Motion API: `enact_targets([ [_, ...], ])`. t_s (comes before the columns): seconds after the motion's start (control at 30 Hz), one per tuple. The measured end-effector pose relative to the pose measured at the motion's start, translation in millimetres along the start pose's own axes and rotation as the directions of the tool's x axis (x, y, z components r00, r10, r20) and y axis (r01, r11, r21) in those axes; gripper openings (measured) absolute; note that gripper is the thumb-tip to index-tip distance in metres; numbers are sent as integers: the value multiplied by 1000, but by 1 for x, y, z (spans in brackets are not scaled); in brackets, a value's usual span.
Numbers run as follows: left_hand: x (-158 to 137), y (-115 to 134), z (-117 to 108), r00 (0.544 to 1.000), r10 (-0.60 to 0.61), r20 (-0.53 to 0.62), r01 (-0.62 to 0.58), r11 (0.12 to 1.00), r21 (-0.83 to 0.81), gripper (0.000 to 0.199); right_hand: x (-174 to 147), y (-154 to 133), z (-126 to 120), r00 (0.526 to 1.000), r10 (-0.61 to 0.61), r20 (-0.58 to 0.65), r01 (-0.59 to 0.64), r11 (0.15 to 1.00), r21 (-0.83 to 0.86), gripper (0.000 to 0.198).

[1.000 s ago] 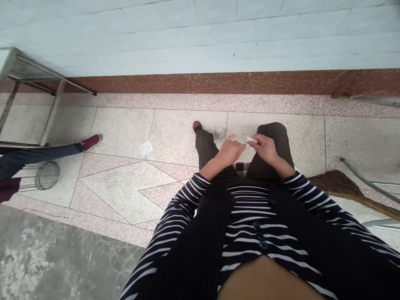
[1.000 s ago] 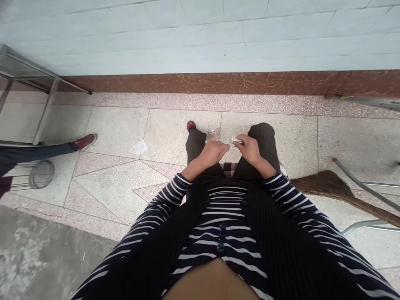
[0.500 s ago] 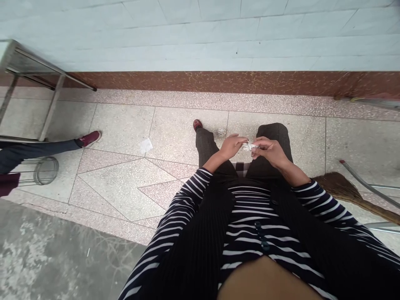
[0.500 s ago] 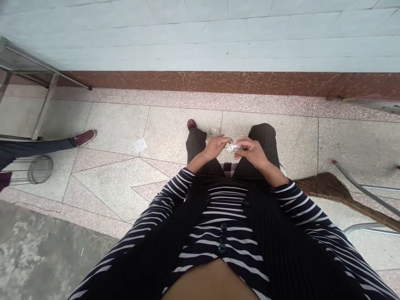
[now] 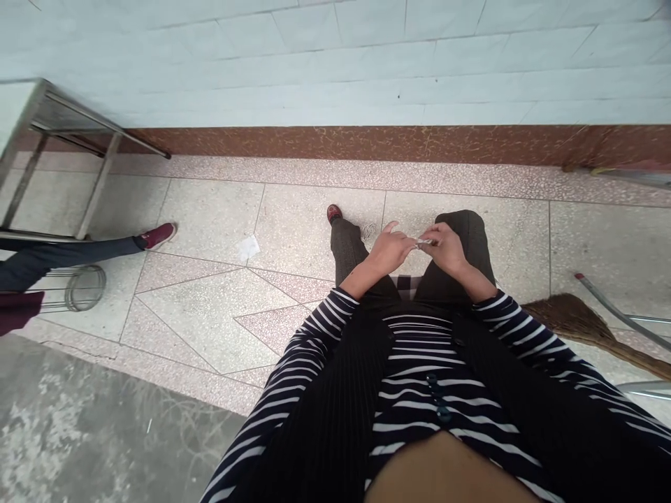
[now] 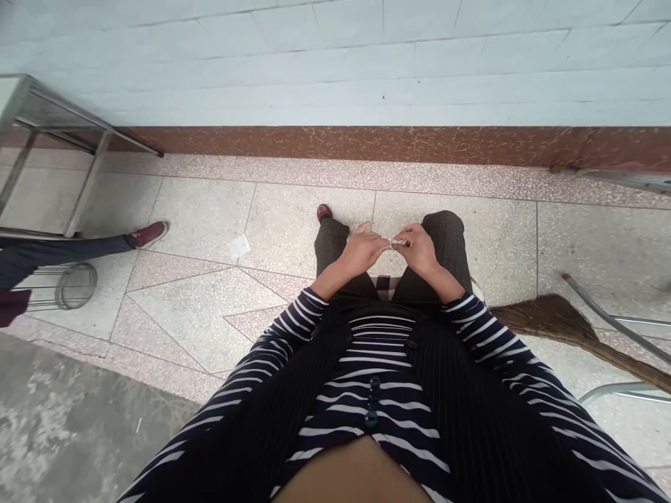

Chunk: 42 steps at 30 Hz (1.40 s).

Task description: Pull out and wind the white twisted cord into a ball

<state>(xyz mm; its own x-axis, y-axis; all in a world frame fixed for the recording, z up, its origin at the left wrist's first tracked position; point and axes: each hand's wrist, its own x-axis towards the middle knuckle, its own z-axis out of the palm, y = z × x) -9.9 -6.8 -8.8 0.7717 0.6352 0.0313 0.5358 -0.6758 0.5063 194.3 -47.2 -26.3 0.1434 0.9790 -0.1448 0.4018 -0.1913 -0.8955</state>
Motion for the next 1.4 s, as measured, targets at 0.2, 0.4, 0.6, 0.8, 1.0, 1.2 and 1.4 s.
enact_targets([
  [0.2, 4, -6, 6, 994, -40, -105, 39, 999, -13, 28, -28, -5, -20, 865, 270, 424, -466, 746, 476, 57],
  [0.4, 15, 5, 45, 986, -164, 0, 161, 970, -182, 28, -10, -14, -28, 941, 286, 183, -331, 653, 681, 55],
  [0.6, 3, 17, 43, 996, -77, 34, 82, 986, -147, 28, 15, 3, -18, 962, 139, -234, -80, 967, 244, 39],
  [0.8, 2, -6, 10, 992, -89, -93, 82, 993, -82, 26, -11, -1, -23, 898, 200, 392, -312, 917, 249, 46],
  [1.0, 6, 3, 32, 974, -228, 11, 223, 941, -253, 26, -12, -22, -35, 949, 186, 254, -308, 714, 628, 55],
  [1.2, -1, 28, 34, 995, -52, 80, 69, 974, -217, 31, 8, -3, -33, 986, 131, -99, -106, 968, 229, 36],
  [1.4, 2, 12, 2, 996, 42, -83, -49, 995, -82, 31, -19, -16, -43, 837, 185, 515, -365, 890, 273, 47],
])
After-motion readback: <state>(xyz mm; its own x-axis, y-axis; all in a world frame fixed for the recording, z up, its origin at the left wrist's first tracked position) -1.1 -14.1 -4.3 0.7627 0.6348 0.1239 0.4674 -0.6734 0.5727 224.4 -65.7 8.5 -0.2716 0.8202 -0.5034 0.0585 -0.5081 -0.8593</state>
